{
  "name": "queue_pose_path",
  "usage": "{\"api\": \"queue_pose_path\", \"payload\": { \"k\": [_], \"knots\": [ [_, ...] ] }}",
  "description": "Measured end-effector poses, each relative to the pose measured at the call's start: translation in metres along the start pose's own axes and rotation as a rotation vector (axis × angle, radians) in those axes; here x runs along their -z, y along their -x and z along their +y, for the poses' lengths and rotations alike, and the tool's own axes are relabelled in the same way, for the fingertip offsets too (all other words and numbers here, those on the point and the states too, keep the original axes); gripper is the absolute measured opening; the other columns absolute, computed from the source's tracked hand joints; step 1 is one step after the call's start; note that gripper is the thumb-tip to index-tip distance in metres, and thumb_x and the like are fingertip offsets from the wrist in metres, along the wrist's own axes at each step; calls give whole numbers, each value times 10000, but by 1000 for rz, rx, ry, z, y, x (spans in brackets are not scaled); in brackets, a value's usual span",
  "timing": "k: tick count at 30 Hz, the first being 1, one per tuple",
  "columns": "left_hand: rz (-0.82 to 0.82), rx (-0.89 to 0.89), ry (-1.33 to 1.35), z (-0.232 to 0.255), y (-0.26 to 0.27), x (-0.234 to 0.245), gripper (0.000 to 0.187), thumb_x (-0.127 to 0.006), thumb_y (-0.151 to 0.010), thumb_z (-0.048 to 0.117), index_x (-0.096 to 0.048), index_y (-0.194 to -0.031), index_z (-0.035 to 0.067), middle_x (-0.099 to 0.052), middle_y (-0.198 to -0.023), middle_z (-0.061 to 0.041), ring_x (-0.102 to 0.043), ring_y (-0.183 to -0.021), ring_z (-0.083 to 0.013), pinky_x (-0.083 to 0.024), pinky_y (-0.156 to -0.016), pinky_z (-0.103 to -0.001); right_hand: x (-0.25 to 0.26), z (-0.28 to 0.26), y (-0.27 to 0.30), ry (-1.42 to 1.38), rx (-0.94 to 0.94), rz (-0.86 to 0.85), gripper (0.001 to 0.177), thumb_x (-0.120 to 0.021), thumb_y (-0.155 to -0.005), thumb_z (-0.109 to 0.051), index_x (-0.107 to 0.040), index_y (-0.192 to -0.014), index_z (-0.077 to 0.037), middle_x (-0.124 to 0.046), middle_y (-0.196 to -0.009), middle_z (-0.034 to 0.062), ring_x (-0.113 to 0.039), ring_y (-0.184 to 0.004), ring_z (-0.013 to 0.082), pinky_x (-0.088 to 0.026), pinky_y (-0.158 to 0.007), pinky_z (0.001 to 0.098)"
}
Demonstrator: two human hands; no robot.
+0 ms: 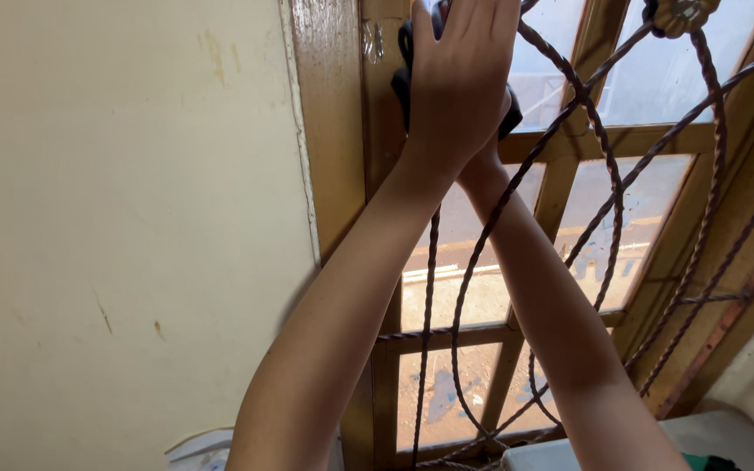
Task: The person wipes a window with a dark cloth, moving the cloth across the glass and along the wooden frame. The person reaches around the metal security bars to clean different sections of the window.
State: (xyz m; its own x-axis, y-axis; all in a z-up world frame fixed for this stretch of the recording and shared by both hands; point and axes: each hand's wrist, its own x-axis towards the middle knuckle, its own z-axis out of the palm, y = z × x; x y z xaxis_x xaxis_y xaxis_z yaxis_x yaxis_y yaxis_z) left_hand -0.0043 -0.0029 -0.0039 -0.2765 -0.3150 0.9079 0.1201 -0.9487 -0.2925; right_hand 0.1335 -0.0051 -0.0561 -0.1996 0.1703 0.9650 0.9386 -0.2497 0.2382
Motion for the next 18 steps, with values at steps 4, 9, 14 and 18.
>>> {"api": "queue_pose_path", "payload": {
  "k": [4,9,14,18],
  "knots": [
    [-52,8,-11,0,-4,4,478,-680,-801,-95,-552,-1248,14,-596,-1214,-152,-561,-1303,-322,-404,-1119,-572,-10,23,-24,47,-32,33,362,-678,-984,-250,-654,-1252,-9,-668,-1212,250,-643,-1208,416,-434,-1137,546],
    [-85,15,-8,0,-12,8,474,-674,-743,-36,-551,-1197,27,-593,-1126,-138,-563,-1238,-326,-401,-1127,-587,-22,49,-54,126,-74,107,358,-677,-982,-258,-651,-1240,-12,-666,-1200,249,-647,-1192,414,-447,-1115,539],
    [-153,24,-17,0,-10,8,428,-670,-766,-20,-544,-1168,56,-589,-1092,-111,-576,-1195,-289,-402,-1042,-532,-23,84,-90,240,-146,207,355,-676,-979,-266,-649,-1228,-16,-664,-1188,248,-651,-1177,412,-460,-1093,532],
    [-94,15,-20,-3,-8,4,482,-662,-762,-38,-529,-1216,53,-588,-1141,-121,-572,-1192,-272,-390,-1038,-534,-19,109,-108,304,-223,248,352,-675,-977,-272,-647,-1219,-18,-662,-1178,247,-654,-1164,411,-471,-1076,526]
  ]
}}
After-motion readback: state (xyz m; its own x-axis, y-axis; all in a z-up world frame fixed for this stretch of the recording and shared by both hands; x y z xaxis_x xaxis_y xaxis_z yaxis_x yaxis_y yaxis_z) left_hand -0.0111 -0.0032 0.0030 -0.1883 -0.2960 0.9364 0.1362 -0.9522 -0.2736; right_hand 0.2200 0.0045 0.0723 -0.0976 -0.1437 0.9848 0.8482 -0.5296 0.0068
